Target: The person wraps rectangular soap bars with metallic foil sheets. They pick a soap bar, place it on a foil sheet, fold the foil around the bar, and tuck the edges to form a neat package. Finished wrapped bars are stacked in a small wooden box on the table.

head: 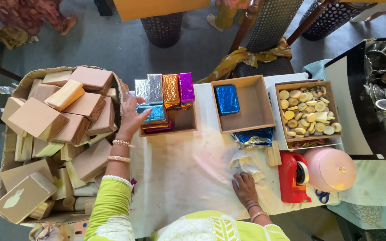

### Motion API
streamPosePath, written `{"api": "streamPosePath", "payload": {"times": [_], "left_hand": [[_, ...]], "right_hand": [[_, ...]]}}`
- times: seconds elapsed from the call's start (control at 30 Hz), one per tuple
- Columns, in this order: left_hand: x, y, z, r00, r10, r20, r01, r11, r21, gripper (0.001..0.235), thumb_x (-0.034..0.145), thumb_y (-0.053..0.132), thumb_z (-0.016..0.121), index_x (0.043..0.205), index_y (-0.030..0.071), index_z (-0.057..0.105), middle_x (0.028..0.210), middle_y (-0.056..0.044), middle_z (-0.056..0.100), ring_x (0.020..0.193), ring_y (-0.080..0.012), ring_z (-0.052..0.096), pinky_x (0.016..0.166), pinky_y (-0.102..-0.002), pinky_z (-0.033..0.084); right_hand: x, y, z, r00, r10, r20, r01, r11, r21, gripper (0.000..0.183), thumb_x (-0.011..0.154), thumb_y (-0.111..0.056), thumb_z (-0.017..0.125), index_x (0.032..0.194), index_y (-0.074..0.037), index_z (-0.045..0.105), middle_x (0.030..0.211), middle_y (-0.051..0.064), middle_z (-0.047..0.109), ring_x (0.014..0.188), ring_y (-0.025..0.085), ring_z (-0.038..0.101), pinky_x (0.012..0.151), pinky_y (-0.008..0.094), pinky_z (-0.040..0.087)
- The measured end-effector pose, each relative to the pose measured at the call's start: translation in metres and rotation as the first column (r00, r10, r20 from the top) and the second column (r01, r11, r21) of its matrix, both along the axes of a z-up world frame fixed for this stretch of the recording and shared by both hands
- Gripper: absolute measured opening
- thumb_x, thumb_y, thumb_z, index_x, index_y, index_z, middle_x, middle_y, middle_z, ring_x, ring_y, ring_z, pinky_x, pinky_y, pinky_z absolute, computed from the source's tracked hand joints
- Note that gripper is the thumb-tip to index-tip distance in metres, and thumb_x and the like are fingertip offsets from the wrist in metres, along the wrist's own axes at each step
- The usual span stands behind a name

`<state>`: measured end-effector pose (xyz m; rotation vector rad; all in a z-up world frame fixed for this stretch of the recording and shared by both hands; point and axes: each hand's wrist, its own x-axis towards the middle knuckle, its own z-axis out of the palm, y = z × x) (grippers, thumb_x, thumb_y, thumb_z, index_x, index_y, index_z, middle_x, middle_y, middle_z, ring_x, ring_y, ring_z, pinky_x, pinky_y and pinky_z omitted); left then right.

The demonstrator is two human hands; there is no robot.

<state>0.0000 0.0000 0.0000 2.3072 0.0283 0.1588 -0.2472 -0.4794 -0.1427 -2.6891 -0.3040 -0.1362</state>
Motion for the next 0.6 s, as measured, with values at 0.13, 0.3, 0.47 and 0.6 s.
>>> {"api": "streamPosePath", "payload": {"times": [0.13,0.3,0.47,0.6], "left_hand": [[-0.016,-0.015,0.019,0.994,-0.076,0.084,0.072,0.996,0.044,0.075,0.074,0.029,0.092,0.129,0.013,0.045,0.129,-0.012,0.052,0.127,-0.0320,0.043,0.109,-0.045,0.038],[-0.015,-0.018,0.028,0.976,-0.154,0.157,0.136,0.984,0.118,0.104,0.060,0.018,0.096,0.145,0.016,0.037,0.140,-0.012,0.043,0.138,-0.0330,0.042,0.121,-0.042,0.037],[-0.010,-0.016,0.027,0.972,-0.177,0.153,0.150,0.973,0.175,0.107,0.060,0.021,0.097,0.148,0.018,0.036,0.139,-0.011,0.043,0.137,-0.0320,0.042,0.124,-0.042,0.036],[-0.026,-0.024,0.047,0.974,-0.080,0.214,0.037,0.980,0.195,0.112,0.054,0.029,0.099,0.145,0.016,0.036,0.142,-0.013,0.041,0.133,-0.0376,0.039,0.118,-0.049,0.034]], "right_hand": [[-0.001,0.000,0.002,1.000,0.000,-0.001,0.000,1.000,0.003,0.028,0.084,-0.020,0.070,0.110,-0.014,0.062,0.105,0.011,0.056,0.105,0.035,0.053,0.095,0.047,0.044],[0.000,-0.001,-0.001,1.000,0.003,0.005,-0.003,1.000,0.011,0.028,0.084,-0.020,0.070,0.110,-0.014,0.062,0.106,0.011,0.057,0.104,0.034,0.053,0.095,0.046,0.044],[0.001,-0.001,0.000,1.000,0.008,0.018,-0.008,1.000,0.024,0.028,0.084,-0.019,0.070,0.110,-0.014,0.062,0.105,0.011,0.057,0.104,0.034,0.053,0.095,0.046,0.045],[0.000,0.000,0.006,1.000,0.004,0.024,-0.005,0.999,0.046,0.026,0.084,-0.019,0.070,0.109,-0.014,0.062,0.105,0.010,0.057,0.105,0.034,0.054,0.095,0.046,0.046]]}}
